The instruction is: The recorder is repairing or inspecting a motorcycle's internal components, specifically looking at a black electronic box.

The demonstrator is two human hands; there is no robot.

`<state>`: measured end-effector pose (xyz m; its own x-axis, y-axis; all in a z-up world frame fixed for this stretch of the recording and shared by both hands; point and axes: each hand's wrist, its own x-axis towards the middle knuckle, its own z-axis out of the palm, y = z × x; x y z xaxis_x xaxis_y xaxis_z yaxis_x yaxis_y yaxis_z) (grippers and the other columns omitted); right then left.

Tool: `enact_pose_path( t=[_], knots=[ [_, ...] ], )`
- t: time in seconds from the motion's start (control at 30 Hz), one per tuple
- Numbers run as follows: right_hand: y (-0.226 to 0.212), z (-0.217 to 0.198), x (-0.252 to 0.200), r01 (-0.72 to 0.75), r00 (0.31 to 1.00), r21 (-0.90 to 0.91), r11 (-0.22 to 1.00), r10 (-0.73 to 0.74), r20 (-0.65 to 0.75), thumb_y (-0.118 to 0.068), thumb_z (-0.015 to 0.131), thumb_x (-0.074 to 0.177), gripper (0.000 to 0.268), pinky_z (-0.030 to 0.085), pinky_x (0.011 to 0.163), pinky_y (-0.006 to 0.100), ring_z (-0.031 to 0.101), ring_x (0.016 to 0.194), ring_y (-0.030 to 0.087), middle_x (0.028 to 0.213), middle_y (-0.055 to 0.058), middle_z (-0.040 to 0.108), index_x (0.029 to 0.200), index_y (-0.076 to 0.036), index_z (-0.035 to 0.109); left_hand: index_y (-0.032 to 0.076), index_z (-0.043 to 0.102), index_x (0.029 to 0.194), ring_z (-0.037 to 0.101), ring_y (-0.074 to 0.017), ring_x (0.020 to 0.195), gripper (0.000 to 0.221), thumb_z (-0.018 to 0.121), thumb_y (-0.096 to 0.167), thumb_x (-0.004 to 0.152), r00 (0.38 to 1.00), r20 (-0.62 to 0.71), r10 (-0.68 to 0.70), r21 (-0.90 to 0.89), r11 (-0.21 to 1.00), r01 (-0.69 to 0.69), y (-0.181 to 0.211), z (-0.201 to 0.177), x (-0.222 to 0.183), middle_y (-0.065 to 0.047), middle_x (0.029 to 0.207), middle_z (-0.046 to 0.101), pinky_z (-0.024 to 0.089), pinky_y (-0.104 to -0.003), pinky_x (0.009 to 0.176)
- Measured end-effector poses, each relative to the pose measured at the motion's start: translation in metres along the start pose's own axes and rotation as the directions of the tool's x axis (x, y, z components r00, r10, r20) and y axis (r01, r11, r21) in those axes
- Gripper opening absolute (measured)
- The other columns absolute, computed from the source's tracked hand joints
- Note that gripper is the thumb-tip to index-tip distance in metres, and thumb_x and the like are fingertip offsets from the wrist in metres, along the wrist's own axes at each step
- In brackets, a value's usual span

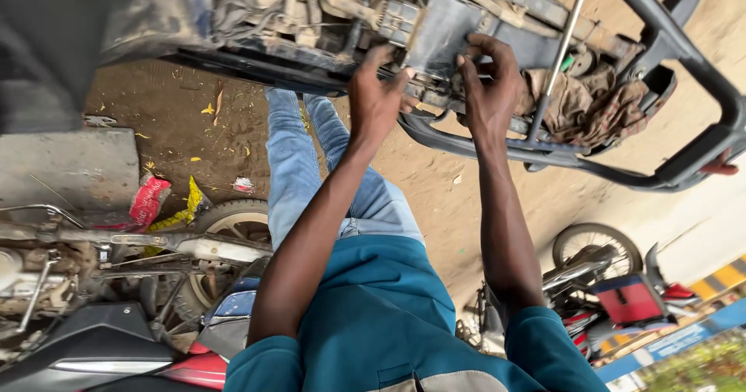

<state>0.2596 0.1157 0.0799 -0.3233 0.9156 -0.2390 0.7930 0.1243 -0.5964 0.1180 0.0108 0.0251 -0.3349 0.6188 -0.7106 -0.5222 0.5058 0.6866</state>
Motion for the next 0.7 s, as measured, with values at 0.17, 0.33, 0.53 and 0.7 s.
enact_pose_path(
  t=[0.17,0.33,0.53,0.7],
  knots=[
    [0.000,0.004,0.000,-0.049,0.999,-0.031,0.998,0.049,0.014,-0.007,0.078,0.093,0.030,0.065,0.071,0.032,0.076,0.084,0.015,0.107,0.006,0.076,0.122,-0.009,0.068,-0.002,0.052,0.136,0.080,-0.0202,0.059,0.047,0.065,0.005,0.092,1.000,-0.022,0.017,0.089,0.996,-0.015,-0.005,0.001,0.006,-0.027,0.140,0.054,0.059,-0.029,0.048],
    [-0.002,0.007,-0.001,-0.056,0.998,-0.041,0.998,0.057,0.011,-0.007,0.078,0.094,0.030,0.065,0.070,0.033,0.073,0.080,0.015,0.106,0.006,0.074,0.122,-0.009,0.067,0.000,0.052,0.141,0.077,-0.0191,0.060,0.051,0.069,0.013,0.094,0.999,0.032,0.003,0.060,0.998,-0.005,-0.001,-0.004,0.000,-0.026,0.133,0.066,0.058,-0.029,0.050],
    [0.004,0.014,-0.013,-0.079,0.997,0.058,0.995,0.079,0.003,-0.007,0.077,0.097,0.040,0.066,0.066,0.032,0.073,0.081,0.015,0.110,0.008,0.071,0.132,-0.013,0.059,-0.003,0.049,0.138,0.079,-0.0202,0.062,0.052,0.069,0.015,0.094,0.996,0.064,0.056,0.067,0.996,-0.060,0.009,-0.010,-0.003,-0.028,0.130,0.062,0.060,-0.029,0.050],
    [0.003,0.012,-0.020,-0.078,0.997,0.062,0.995,0.079,-0.013,-0.008,0.079,0.098,0.051,0.065,0.070,0.031,0.075,0.088,0.017,0.114,0.008,0.073,0.141,-0.015,0.053,-0.002,0.051,0.140,0.079,-0.0210,0.057,0.051,0.069,0.016,0.095,0.998,0.050,0.039,0.230,0.972,-0.049,-0.004,-0.006,0.007,-0.026,0.127,0.066,0.058,-0.029,0.061]
  ],
)
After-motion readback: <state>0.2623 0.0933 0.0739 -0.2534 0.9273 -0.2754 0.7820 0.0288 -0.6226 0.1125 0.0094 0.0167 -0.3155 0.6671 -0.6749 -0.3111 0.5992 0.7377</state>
